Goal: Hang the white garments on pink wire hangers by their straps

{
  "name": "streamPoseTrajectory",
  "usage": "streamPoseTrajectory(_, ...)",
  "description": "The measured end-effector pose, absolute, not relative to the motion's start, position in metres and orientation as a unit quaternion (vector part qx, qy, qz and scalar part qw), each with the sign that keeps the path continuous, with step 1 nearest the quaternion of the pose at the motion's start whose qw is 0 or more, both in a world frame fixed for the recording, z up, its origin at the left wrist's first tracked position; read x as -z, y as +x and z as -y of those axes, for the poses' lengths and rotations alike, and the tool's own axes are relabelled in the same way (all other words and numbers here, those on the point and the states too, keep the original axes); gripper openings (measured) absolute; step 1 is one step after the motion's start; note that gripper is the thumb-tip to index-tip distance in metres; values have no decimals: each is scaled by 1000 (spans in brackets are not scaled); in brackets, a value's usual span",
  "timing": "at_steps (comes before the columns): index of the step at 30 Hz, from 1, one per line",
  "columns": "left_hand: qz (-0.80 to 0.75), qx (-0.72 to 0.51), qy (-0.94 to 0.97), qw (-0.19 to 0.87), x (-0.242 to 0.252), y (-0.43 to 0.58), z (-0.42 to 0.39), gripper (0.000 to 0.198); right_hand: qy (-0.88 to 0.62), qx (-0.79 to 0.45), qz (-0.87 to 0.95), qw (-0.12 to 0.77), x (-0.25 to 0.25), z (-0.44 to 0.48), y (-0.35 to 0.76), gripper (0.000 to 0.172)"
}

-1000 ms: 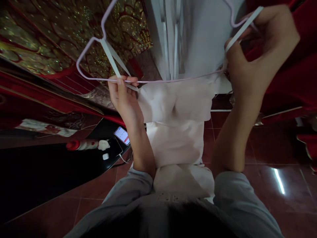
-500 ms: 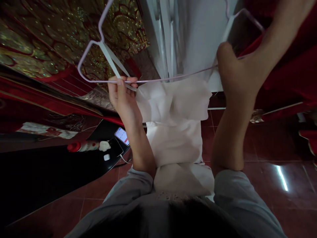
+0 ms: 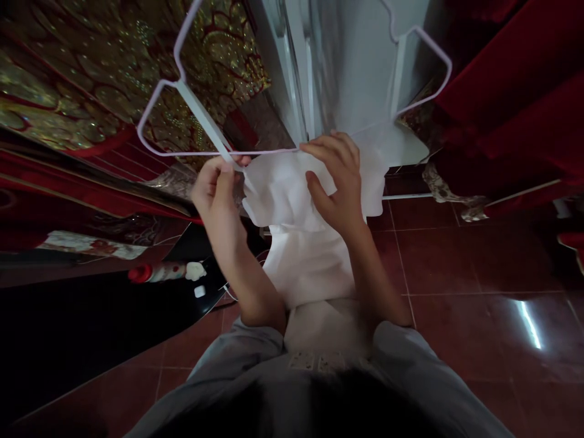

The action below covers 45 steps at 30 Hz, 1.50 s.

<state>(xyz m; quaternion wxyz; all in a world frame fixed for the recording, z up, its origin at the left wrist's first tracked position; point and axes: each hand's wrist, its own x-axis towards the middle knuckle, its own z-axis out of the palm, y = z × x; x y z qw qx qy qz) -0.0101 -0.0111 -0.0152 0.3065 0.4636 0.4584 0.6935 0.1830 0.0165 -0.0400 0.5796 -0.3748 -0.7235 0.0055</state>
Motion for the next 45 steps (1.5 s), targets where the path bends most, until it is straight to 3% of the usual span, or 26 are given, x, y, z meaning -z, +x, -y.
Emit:
streamPoseTrajectory(7, -403, -705, 496, 307, -40, -38, 35, 28, -369, -10, 727, 579, 43, -17, 185, 34)
streamPoseTrajectory(13, -303, -754, 347, 469, -68, -54, 11, 65, -368, -31, 732, 573, 40, -24, 197, 34)
streamPoseTrajectory(19, -406, -811, 248, 341, -19, -47, 9, 45, -378, -27, 739, 557, 38, -20, 201, 32)
streamPoseTrajectory(24, -380, -742, 336, 438, -3, -11, 11, 18, -366, -11, 751, 549, 34, -14, 200, 36)
streamPoseTrajectory(27, -341, -758, 354, 428, -9, 4, 11, 9, -335, 3, 756, 563, 32, -13, 208, 38)
streamPoseTrajectory(29, -347, -758, 354, 425, -11, 8, 11, 11, -344, 2, 681, 647, 35, -18, 219, 35)
streamPoseTrajectory(32, -341, -758, 350, 432, -10, 9, 11, 14, -388, -92, 514, 760, 41, -32, 235, 37)
streamPoseTrajectory(36, -296, -774, 348, 439, -6, 12, 9, 18, -418, -215, 509, 721, 36, -39, 242, 22)
streamPoseTrajectory(42, -321, -790, 357, 381, -5, 17, 4, 20, -452, -158, 520, 708, 7, -13, 232, 7)
streamPoseTrajectory(45, -358, -783, 358, 361, -6, 19, 4, 18, -458, -160, 524, 700, 12, -18, 236, 11)
